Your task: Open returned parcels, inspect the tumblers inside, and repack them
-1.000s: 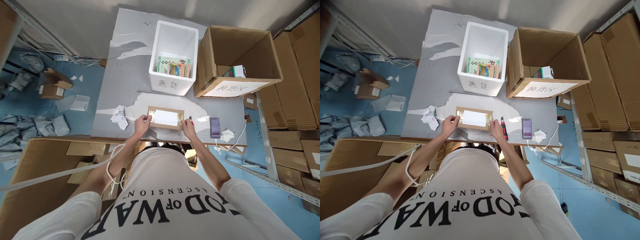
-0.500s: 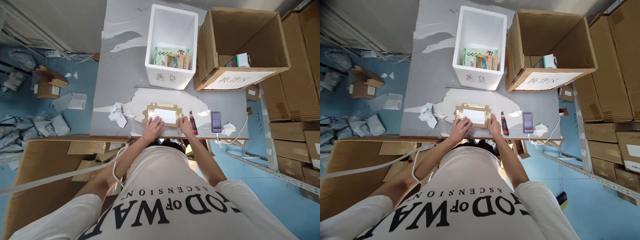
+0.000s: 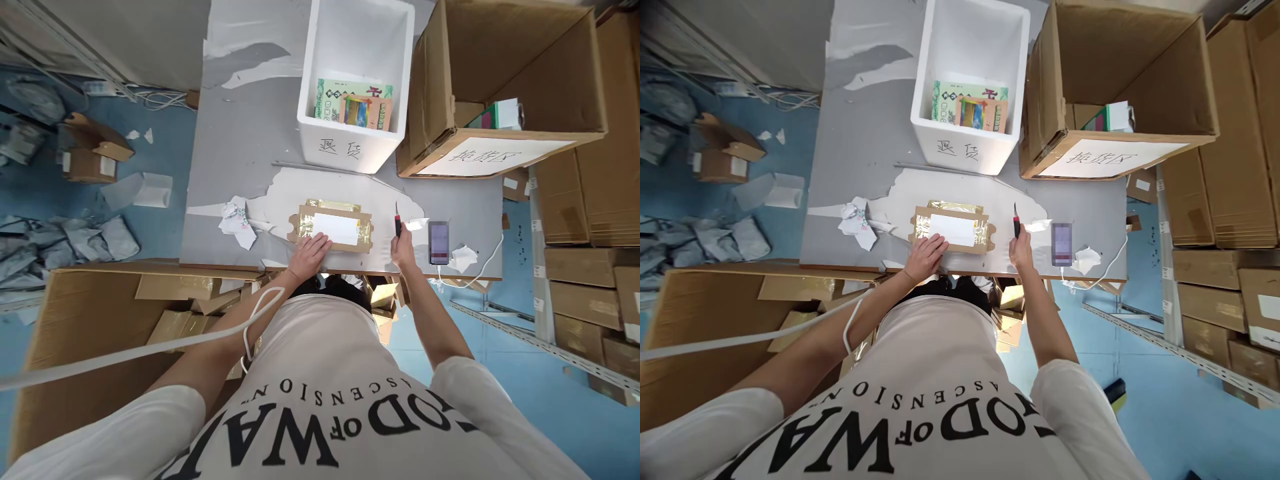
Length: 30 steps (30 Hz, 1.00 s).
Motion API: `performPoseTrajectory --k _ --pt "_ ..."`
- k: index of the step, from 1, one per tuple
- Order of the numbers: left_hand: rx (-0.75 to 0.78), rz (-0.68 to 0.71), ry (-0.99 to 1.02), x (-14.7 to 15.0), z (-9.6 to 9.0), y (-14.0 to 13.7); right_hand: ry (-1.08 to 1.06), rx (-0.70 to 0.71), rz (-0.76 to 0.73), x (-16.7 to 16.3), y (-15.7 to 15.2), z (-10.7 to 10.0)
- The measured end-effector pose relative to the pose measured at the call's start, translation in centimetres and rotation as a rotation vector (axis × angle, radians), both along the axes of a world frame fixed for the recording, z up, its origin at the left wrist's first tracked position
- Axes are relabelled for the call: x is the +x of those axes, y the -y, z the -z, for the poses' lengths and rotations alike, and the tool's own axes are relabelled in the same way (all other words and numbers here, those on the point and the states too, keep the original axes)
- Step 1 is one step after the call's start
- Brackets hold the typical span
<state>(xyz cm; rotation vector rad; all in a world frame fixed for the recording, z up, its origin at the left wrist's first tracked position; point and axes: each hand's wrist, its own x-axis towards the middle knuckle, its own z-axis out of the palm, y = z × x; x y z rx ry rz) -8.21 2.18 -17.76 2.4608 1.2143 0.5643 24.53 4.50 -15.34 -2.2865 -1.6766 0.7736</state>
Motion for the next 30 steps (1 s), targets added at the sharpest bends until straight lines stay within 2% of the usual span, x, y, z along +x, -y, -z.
performPoseTrajectory --k 2,3,5,7,10,13,18,30 --pt "0.014 -0.001 0.006 0.0 0.1 0.1 -0.040 0.155 -0.196 -2.2 -1.1 -3.4" --pt "0.015 -0.001 0.009 0.0 0.1 0.0 -0.057 0.178 -0.343 -3.7 -1.8 -5.0" --pt "0.003 0.006 0.018 -0.1 0.2 0.0 -0.057 0.092 -0.695 -7.2 -3.2 -7.9" --pt "-0.006 0.017 0.027 -0.1 0.3 -0.1 0.025 -0.044 -0.952 -10.5 -4.6 -9.5" --pt "0.012 0.036 0.027 -0.1 0.4 -0.2 0.183 -0.167 -1.144 -13.7 -6.1 -10.1" --pt "0.018 0.040 0.039 -0.1 0.6 -0.2 0.253 -0.152 -1.193 -14.5 -6.7 -9.6" --pt "0.011 0.039 0.040 -0.2 0.7 -0.2 0.245 -0.140 -1.218 -13.8 -7.1 -8.8" --pt "0.010 0.071 0.028 -0.2 0.6 -0.5 0.265 -0.157 -1.194 -13.3 -7.3 -9.0"
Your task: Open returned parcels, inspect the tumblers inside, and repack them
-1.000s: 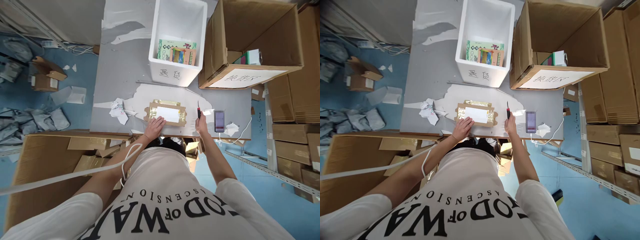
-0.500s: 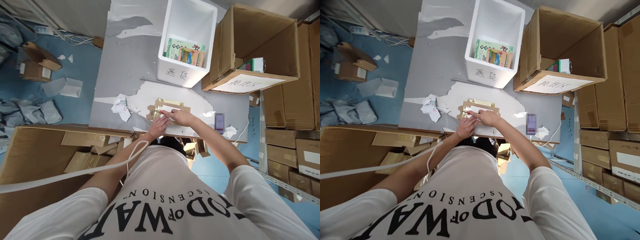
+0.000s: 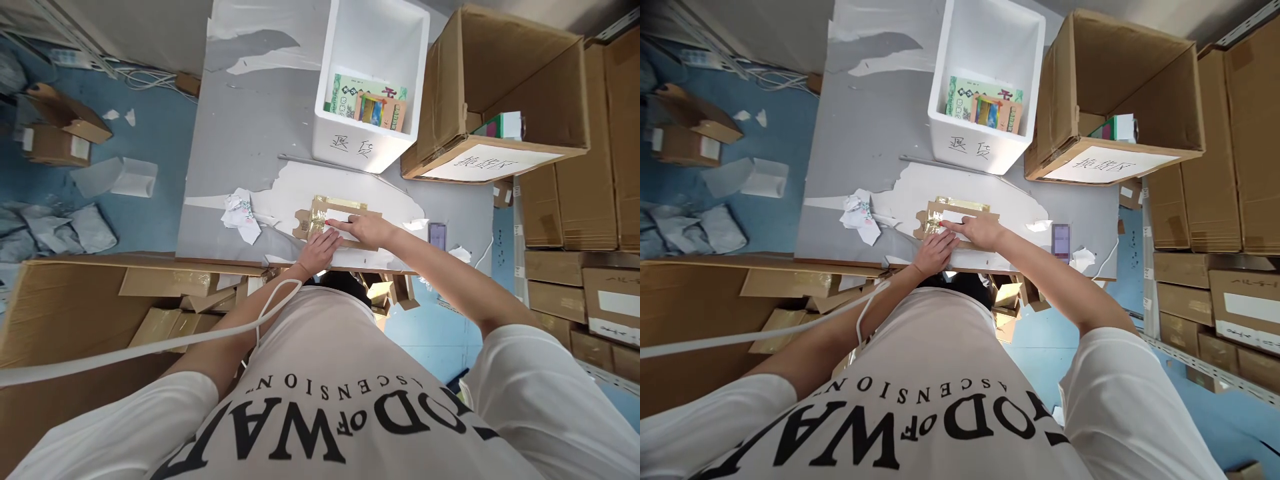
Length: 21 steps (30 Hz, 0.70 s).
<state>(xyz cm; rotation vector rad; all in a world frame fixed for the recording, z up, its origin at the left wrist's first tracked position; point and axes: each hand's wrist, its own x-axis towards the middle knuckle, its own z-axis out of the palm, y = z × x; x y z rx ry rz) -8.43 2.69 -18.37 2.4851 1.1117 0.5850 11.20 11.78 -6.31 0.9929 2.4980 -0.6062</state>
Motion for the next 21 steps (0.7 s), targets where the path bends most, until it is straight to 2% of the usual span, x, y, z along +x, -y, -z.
performPoseTrajectory --k 4,10,14,18,21 --pt "0.003 0.002 0.003 0.0 0.2 -0.1 0.008 0.004 0.020 0.3 0.2 0.1" --pt "0.009 -0.019 0.025 0.1 0.1 0.1 0.145 -0.006 0.052 2.8 0.9 -1.0" --pt "-0.004 -0.039 0.042 0.2 -0.2 0.2 0.204 -0.011 0.114 7.3 1.9 -1.6" --pt "-0.016 -0.052 0.037 0.3 -0.3 0.2 0.180 -0.070 0.272 13.3 3.4 -2.4" --pt "-0.012 -0.066 0.018 0.4 -0.5 0.2 0.208 -0.075 0.324 15.6 4.2 -2.9"
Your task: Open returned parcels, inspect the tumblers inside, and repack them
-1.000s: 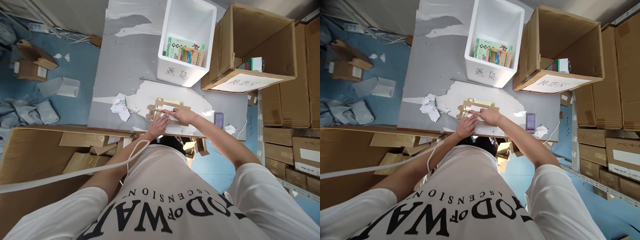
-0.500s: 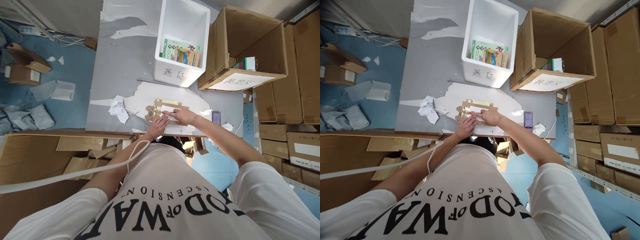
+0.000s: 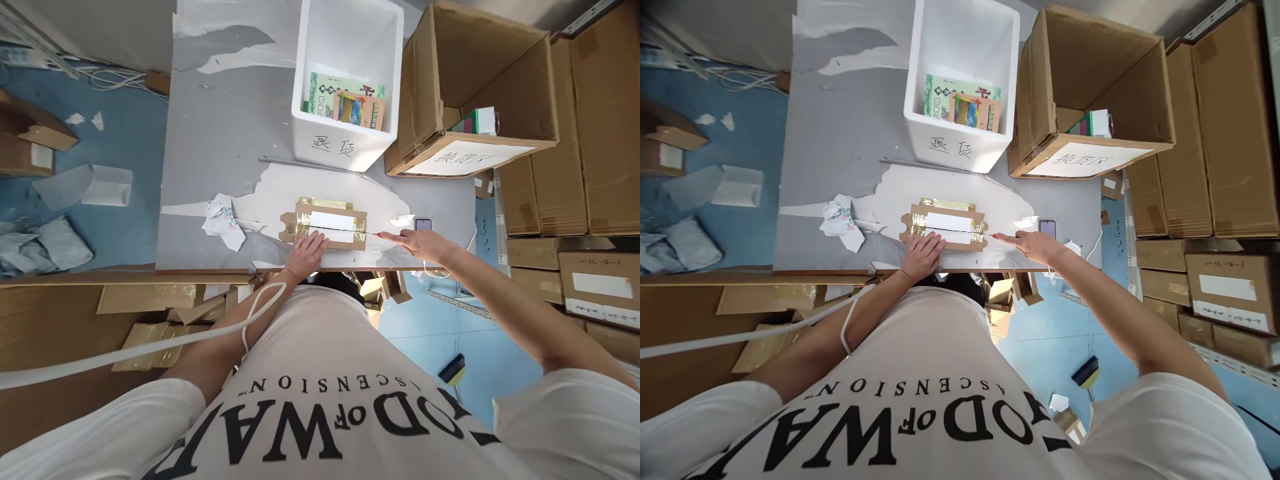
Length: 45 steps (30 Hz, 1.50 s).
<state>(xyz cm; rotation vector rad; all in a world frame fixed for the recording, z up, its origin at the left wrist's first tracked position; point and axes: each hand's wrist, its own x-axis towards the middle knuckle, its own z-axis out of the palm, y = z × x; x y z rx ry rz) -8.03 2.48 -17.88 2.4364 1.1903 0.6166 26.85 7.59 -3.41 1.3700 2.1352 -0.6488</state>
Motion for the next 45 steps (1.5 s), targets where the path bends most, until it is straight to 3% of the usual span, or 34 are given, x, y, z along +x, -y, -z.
performPoseTrajectory --k 3,6,9,12,15,19,26,33,40,45 --pt "0.006 -0.008 -0.035 0.0 -0.6 0.1 0.037 0.017 -0.007 0.7 0.5 -0.4" --pt "0.012 0.009 -0.089 0.0 -1.6 -0.1 -0.086 0.078 0.079 1.4 1.9 -0.6" --pt "-0.013 0.020 -0.143 0.0 -2.8 -0.9 -0.404 0.087 0.440 1.6 4.5 0.5" --pt "-0.065 0.019 -0.184 0.2 -3.6 -2.4 -0.732 -0.039 0.913 -0.2 7.1 3.3" --pt "-0.083 -0.019 -0.222 0.4 -4.3 -3.8 -0.940 -0.100 1.141 -3.0 8.4 6.1" --pt "-0.143 -0.096 -0.312 0.9 -5.2 -5.0 -1.086 -0.147 1.182 -4.5 8.8 7.9" --pt "-0.242 -0.114 -0.404 1.4 -5.9 -5.8 -1.166 -0.224 1.147 -3.0 9.4 8.9" --pt "-0.261 -0.107 -0.424 1.5 -6.0 -5.8 -1.108 -0.107 1.166 -3.4 9.0 9.0" --pt "-0.282 -0.111 -0.443 1.6 -6.0 -5.9 -1.130 -0.168 1.158 -4.0 8.4 8.9" --pt "-0.275 -0.110 -0.443 1.5 -6.0 -5.9 -1.125 -0.156 1.235 -4.3 8.5 8.9"
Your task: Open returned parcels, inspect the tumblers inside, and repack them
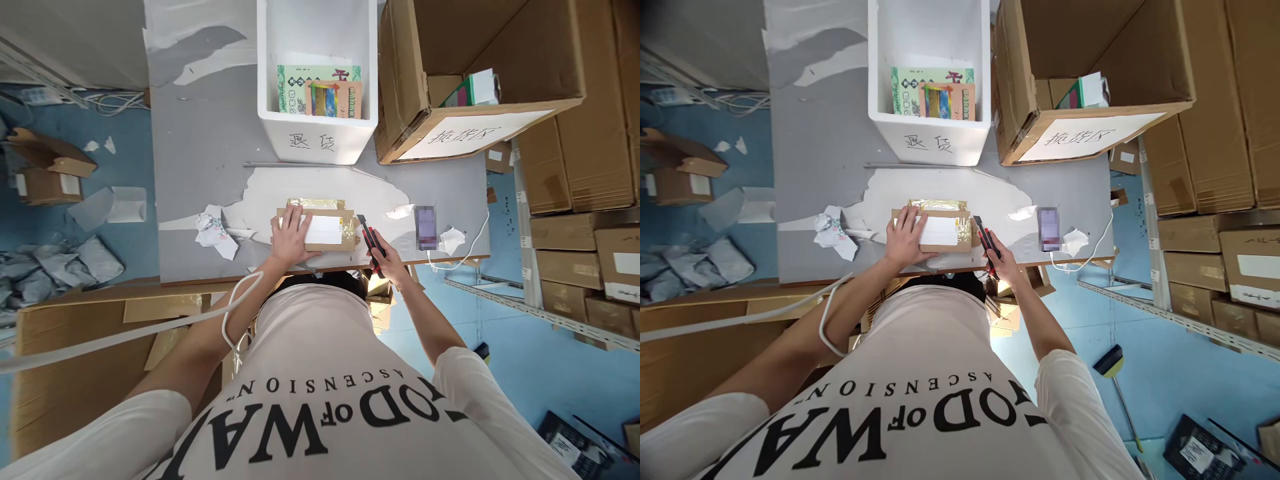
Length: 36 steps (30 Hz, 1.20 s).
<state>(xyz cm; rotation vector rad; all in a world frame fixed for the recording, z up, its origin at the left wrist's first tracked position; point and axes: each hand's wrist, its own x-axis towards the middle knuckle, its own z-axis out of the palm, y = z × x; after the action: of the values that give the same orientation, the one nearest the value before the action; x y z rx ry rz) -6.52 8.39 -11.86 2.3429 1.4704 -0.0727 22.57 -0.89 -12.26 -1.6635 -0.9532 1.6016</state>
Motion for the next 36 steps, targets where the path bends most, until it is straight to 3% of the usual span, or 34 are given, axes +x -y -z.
performPoseTrajectory --k 8,17,30,33,36 --pt "-0.016 -0.013 0.007 0.1 -0.1 0.0 -0.073 0.011 -0.049 0.2 0.1 0.3" --pt "-0.037 -0.038 0.040 0.2 -0.1 0.0 -0.102 -0.023 -0.227 2.9 -0.5 -0.6" --pt "-0.036 -0.022 0.004 0.2 -0.1 -0.1 -0.079 -0.168 -0.333 4.4 5.6 -1.0" --pt "-0.046 -0.025 0.018 0.2 -0.2 -0.1 -0.038 -0.144 -0.236 5.2 6.6 -1.5" --pt "-0.059 -0.027 0.099 -0.1 -0.3 -0.1 -0.017 -0.028 0.037 4.7 6.6 -1.2"
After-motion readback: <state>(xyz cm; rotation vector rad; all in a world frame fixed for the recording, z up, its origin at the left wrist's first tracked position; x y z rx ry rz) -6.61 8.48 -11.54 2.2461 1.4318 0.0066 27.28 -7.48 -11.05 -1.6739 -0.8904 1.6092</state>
